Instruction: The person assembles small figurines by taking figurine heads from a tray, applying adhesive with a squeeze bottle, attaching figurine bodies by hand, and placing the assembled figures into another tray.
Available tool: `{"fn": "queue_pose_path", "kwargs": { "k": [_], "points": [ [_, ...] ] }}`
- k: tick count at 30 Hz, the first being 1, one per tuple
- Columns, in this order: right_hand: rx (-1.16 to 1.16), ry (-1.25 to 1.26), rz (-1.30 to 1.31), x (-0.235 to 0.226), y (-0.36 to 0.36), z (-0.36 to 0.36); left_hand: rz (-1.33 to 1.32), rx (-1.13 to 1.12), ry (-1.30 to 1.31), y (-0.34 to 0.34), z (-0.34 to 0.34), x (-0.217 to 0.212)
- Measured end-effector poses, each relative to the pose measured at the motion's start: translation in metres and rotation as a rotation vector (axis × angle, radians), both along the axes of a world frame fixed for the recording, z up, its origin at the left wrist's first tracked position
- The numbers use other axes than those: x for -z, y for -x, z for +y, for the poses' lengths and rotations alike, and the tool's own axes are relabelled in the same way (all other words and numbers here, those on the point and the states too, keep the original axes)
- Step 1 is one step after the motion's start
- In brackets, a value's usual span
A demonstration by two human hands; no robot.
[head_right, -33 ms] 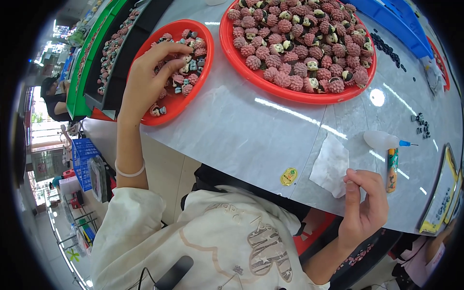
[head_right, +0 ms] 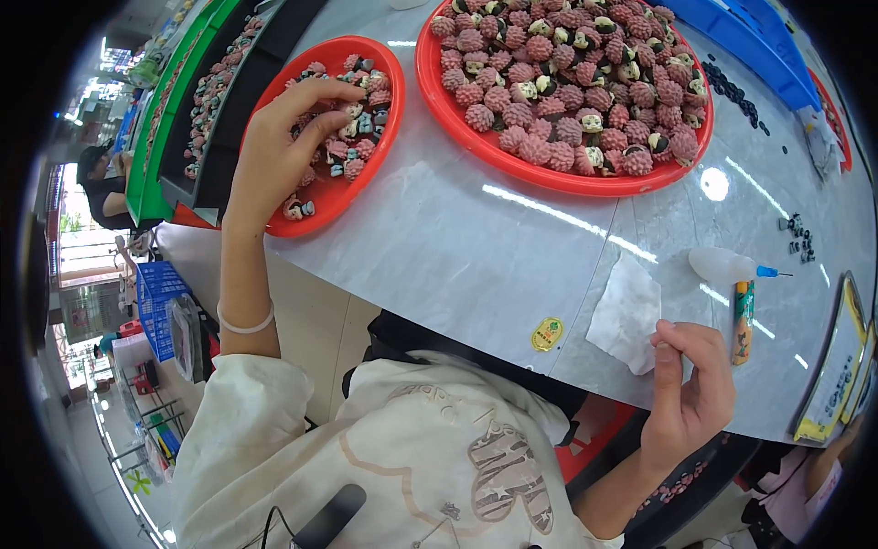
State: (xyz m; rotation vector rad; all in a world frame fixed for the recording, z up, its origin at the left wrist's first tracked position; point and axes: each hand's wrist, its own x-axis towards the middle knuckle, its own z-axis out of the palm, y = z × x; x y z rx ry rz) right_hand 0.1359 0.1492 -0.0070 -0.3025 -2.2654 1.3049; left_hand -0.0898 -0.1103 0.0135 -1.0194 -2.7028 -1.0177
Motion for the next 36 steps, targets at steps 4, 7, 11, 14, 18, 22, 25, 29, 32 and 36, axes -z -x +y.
{"fn": "queue_pose_path", "kwargs": {
  "k": [4, 7, 11, 14, 18, 22, 25, 29, 32, 36],
  "points": [
    [0.007, 0.018, -0.02, 0.001, 0.0, -0.001, 0.024, 0.026, 0.025, 0.004, -0.003, 0.001],
    [0.006, 0.012, -0.012, 0.001, 0.003, -0.002, 0.008, 0.075, -0.028, 0.007, -0.006, 0.005],
    [-0.001, 0.027, -0.004, 0.001, 0.004, -0.002, -0.015, 0.084, -0.005, 0.003, -0.004, 0.0],
    [0.007, 0.023, 0.0, 0.002, 0.003, -0.001, 0.045, 0.084, 0.033, 0.005, -0.005, -0.002],
    [-0.019, 0.018, -0.017, 0.002, 0.004, -0.002, 0.155, 0.005, 0.076, 0.016, -0.006, 0.01],
    [0.01, 0.012, -0.003, -0.002, 0.004, 0.002, 0.238, -0.039, 0.453, 0.006, 0.003, 0.012],
    [0.04, 0.036, -0.003, -0.002, 0.002, 0.004, 0.176, -0.222, 0.485, 0.001, -0.003, 0.012],
    [0.059, 0.055, 0.023, -0.003, 0.0, 0.009, 0.251, -0.234, 0.599, -0.004, -0.002, 0.011],
    [0.013, 0.011, -0.002, -0.006, -0.005, 0.013, -0.074, 0.023, 0.568, 0.002, -0.001, -0.021],
    [0.032, 0.01, 0.011, -0.009, -0.007, 0.017, 0.167, -0.038, 0.553, 0.008, 0.052, -0.068]
  ]
}}
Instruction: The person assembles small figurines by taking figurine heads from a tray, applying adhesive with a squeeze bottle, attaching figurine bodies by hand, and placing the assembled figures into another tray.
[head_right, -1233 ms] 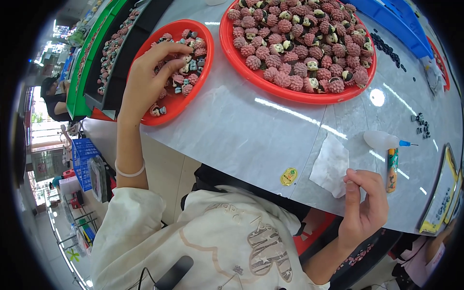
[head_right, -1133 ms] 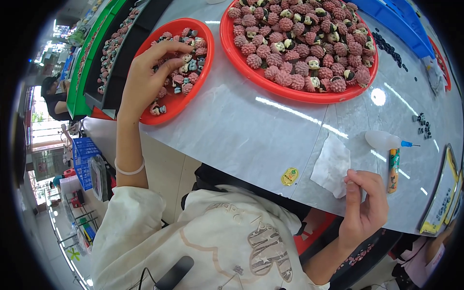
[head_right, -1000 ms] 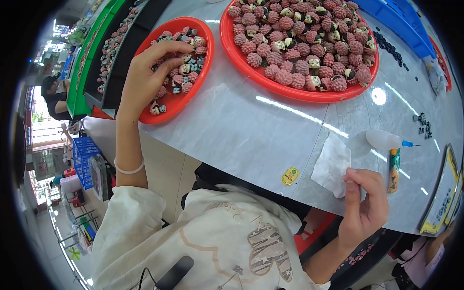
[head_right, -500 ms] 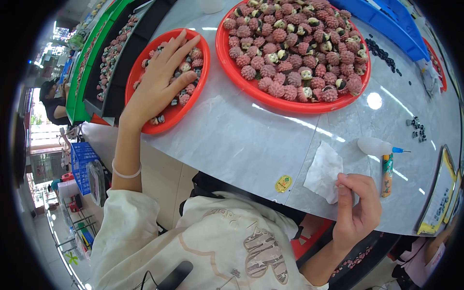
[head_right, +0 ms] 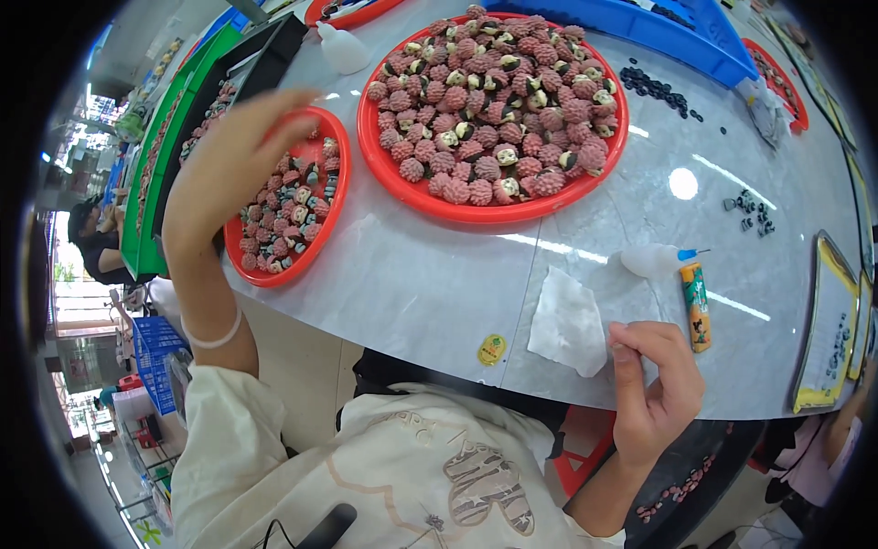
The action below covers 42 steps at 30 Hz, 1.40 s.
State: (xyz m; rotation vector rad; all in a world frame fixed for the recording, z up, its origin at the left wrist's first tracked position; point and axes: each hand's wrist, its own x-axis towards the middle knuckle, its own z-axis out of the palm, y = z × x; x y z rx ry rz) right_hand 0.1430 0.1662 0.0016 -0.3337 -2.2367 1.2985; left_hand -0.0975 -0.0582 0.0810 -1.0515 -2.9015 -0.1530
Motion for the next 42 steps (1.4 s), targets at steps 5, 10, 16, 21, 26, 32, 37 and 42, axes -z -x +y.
{"fn": "queue_pose_path", "kwargs": {
  "k": [5, 10, 16, 21, 26, 32, 37, 42],
  "points": [
    [-0.003, -0.01, 0.028, -0.001, -0.003, -0.001, -0.008, 0.569, -0.396, 0.016, 0.111, 0.014],
    [0.038, -0.002, 0.026, -0.004, -0.011, 0.001, 0.203, 0.465, -0.249, 0.036, 0.139, 0.041],
    [0.084, 0.014, 0.007, 0.001, -0.017, 0.009, 0.181, 0.479, -0.382, 0.038, 0.122, 0.067],
    [0.067, 0.014, 0.017, 0.004, -0.011, 0.01, 0.296, 0.604, -0.376, 0.028, 0.105, 0.076],
    [0.027, 0.008, 0.011, 0.001, -0.005, 0.008, 0.294, 0.65, -0.479, 0.026, 0.11, 0.075],
    [0.05, -0.026, 0.025, -0.002, -0.007, 0.015, 0.136, 0.625, -0.564, 0.023, 0.1, 0.051],
    [0.277, 0.008, 0.087, -0.004, 0.009, 0.023, -0.34, 0.523, -0.849, -0.033, 0.083, 0.032],
    [0.151, -0.127, -0.069, 0.001, 0.031, 0.021, -1.098, 0.276, -1.214, -0.087, 0.053, 0.048]
  ]
}}
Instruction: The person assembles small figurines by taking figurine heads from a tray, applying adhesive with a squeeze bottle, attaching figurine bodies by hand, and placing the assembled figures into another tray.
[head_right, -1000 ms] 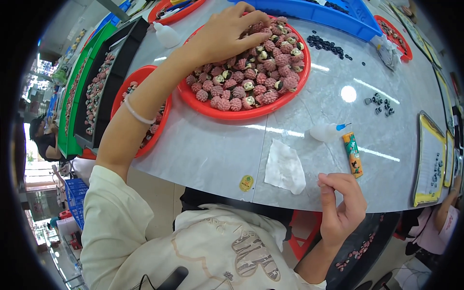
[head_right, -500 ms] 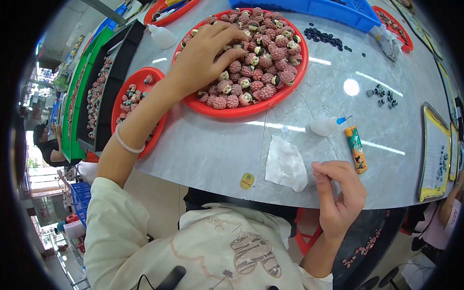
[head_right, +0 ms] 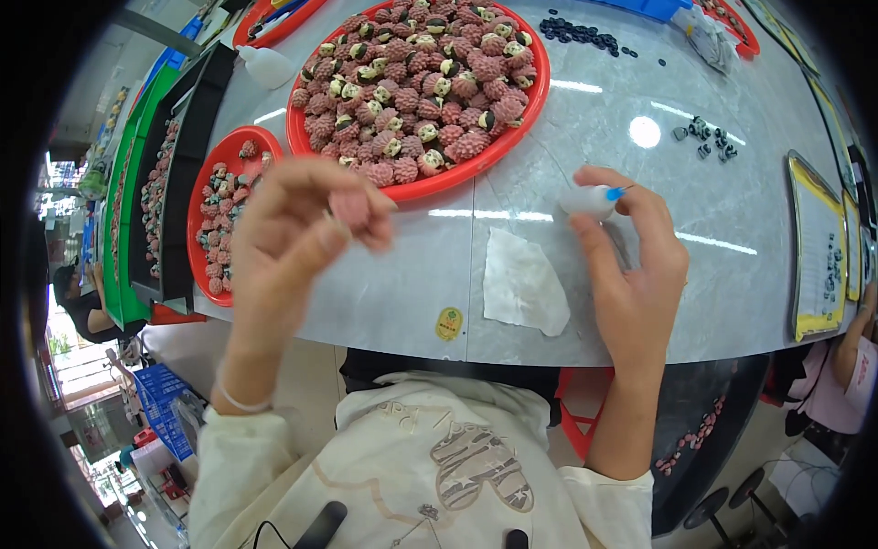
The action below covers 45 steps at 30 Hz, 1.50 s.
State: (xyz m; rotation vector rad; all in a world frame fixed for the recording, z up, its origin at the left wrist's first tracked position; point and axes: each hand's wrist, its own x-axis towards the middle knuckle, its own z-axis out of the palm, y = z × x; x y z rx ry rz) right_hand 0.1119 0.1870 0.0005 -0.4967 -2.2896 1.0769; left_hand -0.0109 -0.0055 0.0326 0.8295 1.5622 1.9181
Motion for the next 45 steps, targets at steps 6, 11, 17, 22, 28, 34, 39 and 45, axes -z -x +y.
{"fn": "queue_pose_path", "kwargs": {
  "k": [6, 11, 17, 22, 28, 34, 39, 45],
  "points": [
    [-0.13, 0.266, 0.055, -0.003, -0.012, -0.002, -0.51, -0.015, -0.17, -0.03, -0.004, 0.029],
    [-0.143, 0.548, 0.045, -0.015, -0.031, -0.012, -0.737, 0.018, -0.234, -0.043, 0.005, 0.045],
    [-0.196, 0.551, 0.247, -0.015, -0.036, -0.007, -0.514, 0.094, -0.148, -0.044, 0.009, 0.056],
    [-0.245, 0.467, 0.088, -0.013, -0.047, 0.004, -0.374, 0.093, -0.138, -0.052, 0.013, 0.061],
    [-0.37, 0.465, 0.049, -0.017, -0.04, 0.002, -0.451, 0.064, -0.164, -0.052, 0.013, 0.057],
    [-0.105, 0.443, 0.058, -0.016, -0.029, -0.02, -0.436, 0.083, -0.12, -0.049, 0.013, 0.056],
    [-0.236, 0.138, 0.108, -0.021, -0.035, -0.012, -0.474, 0.076, -0.096, -0.049, 0.013, 0.055],
    [-0.4, -0.128, 0.165, -0.021, -0.042, 0.003, -0.479, 0.07, -0.092, -0.048, 0.013, 0.056]
  ]
}}
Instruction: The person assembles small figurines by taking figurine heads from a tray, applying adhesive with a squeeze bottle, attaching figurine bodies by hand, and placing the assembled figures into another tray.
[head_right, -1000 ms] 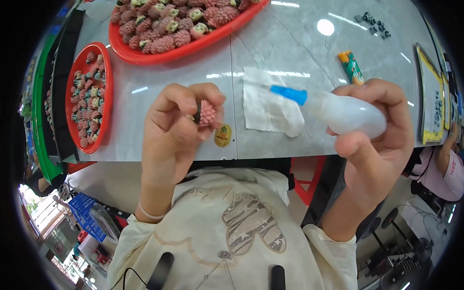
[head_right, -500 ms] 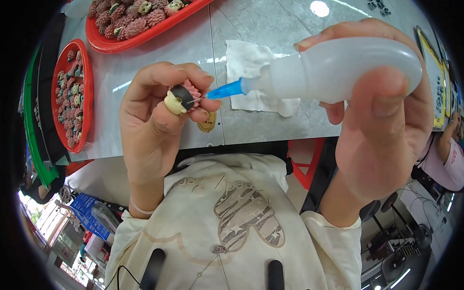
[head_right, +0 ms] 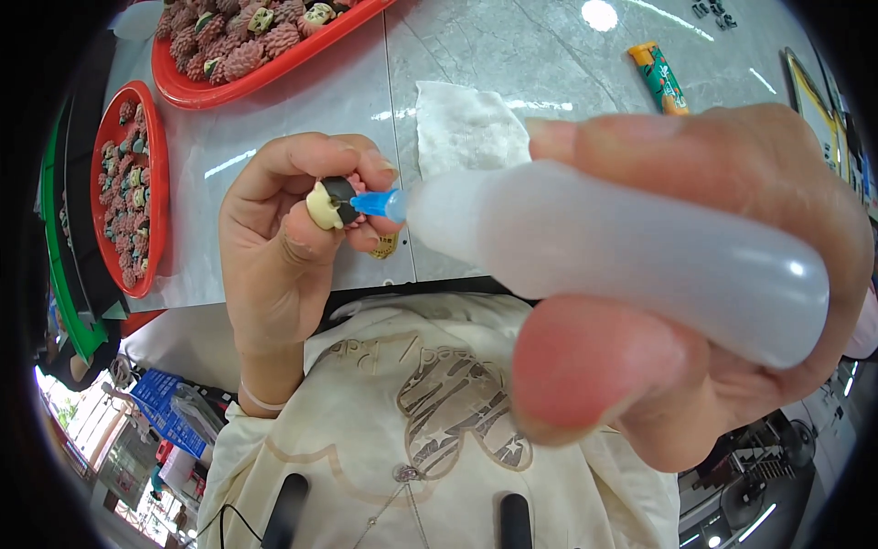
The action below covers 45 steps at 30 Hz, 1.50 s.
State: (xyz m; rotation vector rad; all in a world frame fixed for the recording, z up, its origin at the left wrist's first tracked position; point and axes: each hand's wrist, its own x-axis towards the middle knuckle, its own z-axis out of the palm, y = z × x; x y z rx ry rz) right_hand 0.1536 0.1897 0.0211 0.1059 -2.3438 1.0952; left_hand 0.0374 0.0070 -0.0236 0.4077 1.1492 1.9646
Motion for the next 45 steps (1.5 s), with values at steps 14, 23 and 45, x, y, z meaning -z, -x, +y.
{"fn": "queue_pose_path", "kwargs": {
  "k": [14, 23, 45],
  "points": [
    [0.169, 0.465, 0.017, 0.017, 0.009, 0.002, -0.02, -0.002, 0.0, -0.001, 0.005, -0.003],
    [0.288, -0.005, -0.296, 0.033, 0.038, 0.005, -0.034, -0.017, -0.041, -0.002, 0.004, -0.001],
    [0.187, 0.757, -0.067, -0.002, 0.0, 0.031, -0.075, 0.012, -0.07, 0.001, 0.004, -0.003]
  ]
}}
